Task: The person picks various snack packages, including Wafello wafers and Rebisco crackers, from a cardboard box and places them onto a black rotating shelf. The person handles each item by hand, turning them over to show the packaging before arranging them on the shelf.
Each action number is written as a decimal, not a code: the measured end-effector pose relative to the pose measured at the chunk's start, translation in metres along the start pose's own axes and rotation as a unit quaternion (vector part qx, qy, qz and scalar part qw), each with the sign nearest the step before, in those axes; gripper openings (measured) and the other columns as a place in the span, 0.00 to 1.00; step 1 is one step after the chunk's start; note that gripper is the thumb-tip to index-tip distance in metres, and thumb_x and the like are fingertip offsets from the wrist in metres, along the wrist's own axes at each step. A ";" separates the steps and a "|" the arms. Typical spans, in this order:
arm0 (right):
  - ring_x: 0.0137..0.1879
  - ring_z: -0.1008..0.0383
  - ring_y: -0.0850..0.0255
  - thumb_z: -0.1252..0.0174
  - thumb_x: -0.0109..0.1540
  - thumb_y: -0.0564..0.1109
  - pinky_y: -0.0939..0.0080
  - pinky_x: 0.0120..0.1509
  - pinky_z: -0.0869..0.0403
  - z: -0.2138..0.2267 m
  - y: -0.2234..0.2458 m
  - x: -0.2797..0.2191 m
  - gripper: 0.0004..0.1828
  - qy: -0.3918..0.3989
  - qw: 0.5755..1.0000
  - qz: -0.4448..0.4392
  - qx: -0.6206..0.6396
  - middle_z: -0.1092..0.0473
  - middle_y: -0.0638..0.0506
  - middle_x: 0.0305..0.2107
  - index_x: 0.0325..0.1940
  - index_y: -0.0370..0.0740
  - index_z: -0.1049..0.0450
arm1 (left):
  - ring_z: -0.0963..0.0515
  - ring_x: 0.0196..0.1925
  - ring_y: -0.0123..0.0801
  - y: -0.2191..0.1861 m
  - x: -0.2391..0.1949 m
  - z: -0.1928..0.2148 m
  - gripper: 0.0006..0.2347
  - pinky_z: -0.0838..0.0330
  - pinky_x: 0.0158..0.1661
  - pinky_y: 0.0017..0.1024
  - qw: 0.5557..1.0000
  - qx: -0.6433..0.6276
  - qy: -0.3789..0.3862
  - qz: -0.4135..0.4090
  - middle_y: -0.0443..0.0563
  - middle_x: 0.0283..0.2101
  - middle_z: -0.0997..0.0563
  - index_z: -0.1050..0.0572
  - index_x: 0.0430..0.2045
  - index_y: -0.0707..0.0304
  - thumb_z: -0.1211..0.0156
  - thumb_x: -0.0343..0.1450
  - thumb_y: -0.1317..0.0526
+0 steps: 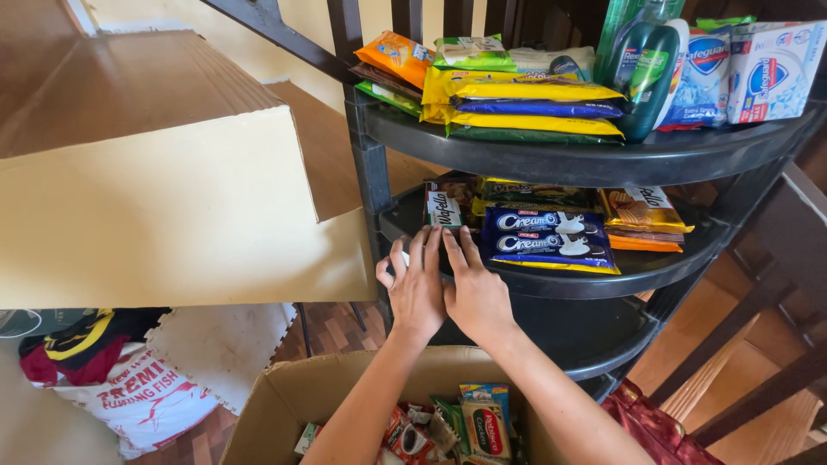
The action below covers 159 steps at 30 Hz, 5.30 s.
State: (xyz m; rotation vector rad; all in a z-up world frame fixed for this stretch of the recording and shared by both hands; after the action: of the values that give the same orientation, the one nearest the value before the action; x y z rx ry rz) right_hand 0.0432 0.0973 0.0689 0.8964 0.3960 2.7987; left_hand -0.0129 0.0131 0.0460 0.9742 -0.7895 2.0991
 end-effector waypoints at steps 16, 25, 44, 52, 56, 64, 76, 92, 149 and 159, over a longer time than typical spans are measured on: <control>0.46 0.24 0.43 0.34 0.57 0.60 0.43 0.47 0.26 -0.091 -0.019 -0.096 0.25 0.396 0.902 0.168 0.042 0.25 0.42 0.42 0.52 0.45 0.21 | 0.18 0.45 0.54 0.106 -0.171 -0.007 0.15 0.25 0.46 0.48 0.850 -0.084 0.504 0.126 0.61 0.40 0.16 0.22 0.44 0.56 0.35 0.67 0.52; 0.46 0.22 0.46 0.44 0.61 0.49 0.45 0.50 0.23 -0.201 -0.028 -0.127 0.15 0.448 0.876 0.179 -0.019 0.23 0.46 0.40 0.50 0.48 0.22 | 0.17 0.54 0.48 0.182 -0.274 -0.061 0.09 0.22 0.51 0.44 0.695 0.134 0.685 0.174 0.60 0.50 0.17 0.16 0.41 0.57 0.41 0.71 0.60; 0.51 0.24 0.42 0.43 0.61 0.53 0.40 0.55 0.26 -0.233 -0.066 -0.145 0.19 0.500 0.858 0.117 0.024 0.25 0.45 0.49 0.56 0.51 0.23 | 0.32 0.68 0.57 0.209 -0.294 -0.057 0.62 0.30 0.62 0.43 0.605 0.069 0.712 0.349 0.68 0.67 0.34 0.58 0.73 0.50 0.13 0.46 0.59; 0.46 0.21 0.44 0.52 0.68 0.68 0.44 0.53 0.25 -0.209 -0.045 -0.109 0.28 0.475 0.866 0.003 0.154 0.21 0.42 0.38 0.51 0.50 0.17 | 0.29 0.67 0.53 0.136 -0.200 -0.032 0.57 0.36 0.65 0.37 0.690 -0.162 0.646 0.282 0.67 0.63 0.28 0.49 0.72 0.56 0.19 0.46 0.50; 0.31 0.15 0.55 0.56 0.65 0.73 0.57 0.37 0.17 -0.212 -0.047 -0.132 0.41 0.538 0.723 -0.275 0.337 0.19 0.40 0.29 0.40 0.32 0.17 | 0.38 0.70 0.61 0.098 -0.186 -0.021 0.55 0.48 0.64 0.59 0.764 -0.129 0.596 0.213 0.70 0.67 0.37 0.45 0.68 0.60 0.16 0.47 0.45; 0.38 0.18 0.62 0.39 0.61 0.50 0.54 0.38 0.17 -0.199 -0.063 -0.161 0.22 0.472 0.631 -0.420 0.451 0.21 0.47 0.38 0.52 0.31 0.22 | 0.34 0.67 0.57 0.113 -0.194 -0.016 0.54 0.55 0.65 0.71 0.767 -0.100 0.599 0.207 0.64 0.63 0.32 0.45 0.70 0.53 0.23 0.48 0.37; 0.43 0.23 0.64 0.42 0.68 0.44 0.60 0.41 0.19 -0.093 -0.052 -0.152 0.15 0.285 0.772 -0.319 0.469 0.23 0.47 0.41 0.56 0.33 0.24 | 0.16 0.49 0.47 0.160 -0.233 -0.012 0.36 0.25 0.51 0.38 0.727 -0.218 0.567 0.320 0.68 0.43 0.17 0.27 0.51 0.78 0.48 0.71 0.34; 0.45 0.31 0.70 0.59 0.78 0.56 0.68 0.54 0.27 -0.138 -0.054 -0.169 0.24 0.042 0.838 -0.274 0.470 0.25 0.53 0.40 0.50 0.34 0.27 | 0.30 0.29 0.31 0.136 -0.192 0.016 0.20 0.29 0.36 0.34 0.848 -0.334 0.181 0.371 0.55 0.26 0.26 0.28 0.34 0.71 0.61 0.82 0.50; 0.56 0.24 0.60 0.33 0.60 0.37 0.57 0.61 0.23 -0.162 -0.028 -0.179 0.31 0.202 0.640 -0.350 0.653 0.24 0.46 0.52 0.67 0.36 0.32 | 0.18 0.48 0.35 0.144 -0.214 -0.002 0.20 0.23 0.51 0.33 0.510 -0.588 0.336 0.530 0.57 0.47 0.15 0.23 0.51 0.75 0.29 0.66 0.66; 0.56 0.24 0.59 0.33 0.58 0.35 0.54 0.61 0.22 -0.150 -0.023 -0.169 0.40 0.194 0.622 -0.355 0.670 0.25 0.45 0.50 0.72 0.38 0.40 | 0.18 0.49 0.31 0.131 -0.188 0.022 0.31 0.19 0.48 0.32 0.517 -0.581 0.442 0.446 0.52 0.49 0.17 0.27 0.55 0.65 0.25 0.55 0.70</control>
State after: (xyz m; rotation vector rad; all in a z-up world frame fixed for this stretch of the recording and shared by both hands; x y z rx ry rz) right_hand 0.0924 0.0477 -0.1476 0.0468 2.3906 1.4926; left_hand -0.0144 -0.1409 -0.1254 -1.4119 -1.8270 1.5890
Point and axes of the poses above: each hand's wrist, its own x-axis towards the middle knuckle, its own z-axis out of the back of the hand, y = z × x, the point moved 6 cm from there along x, towards the middle knuckle
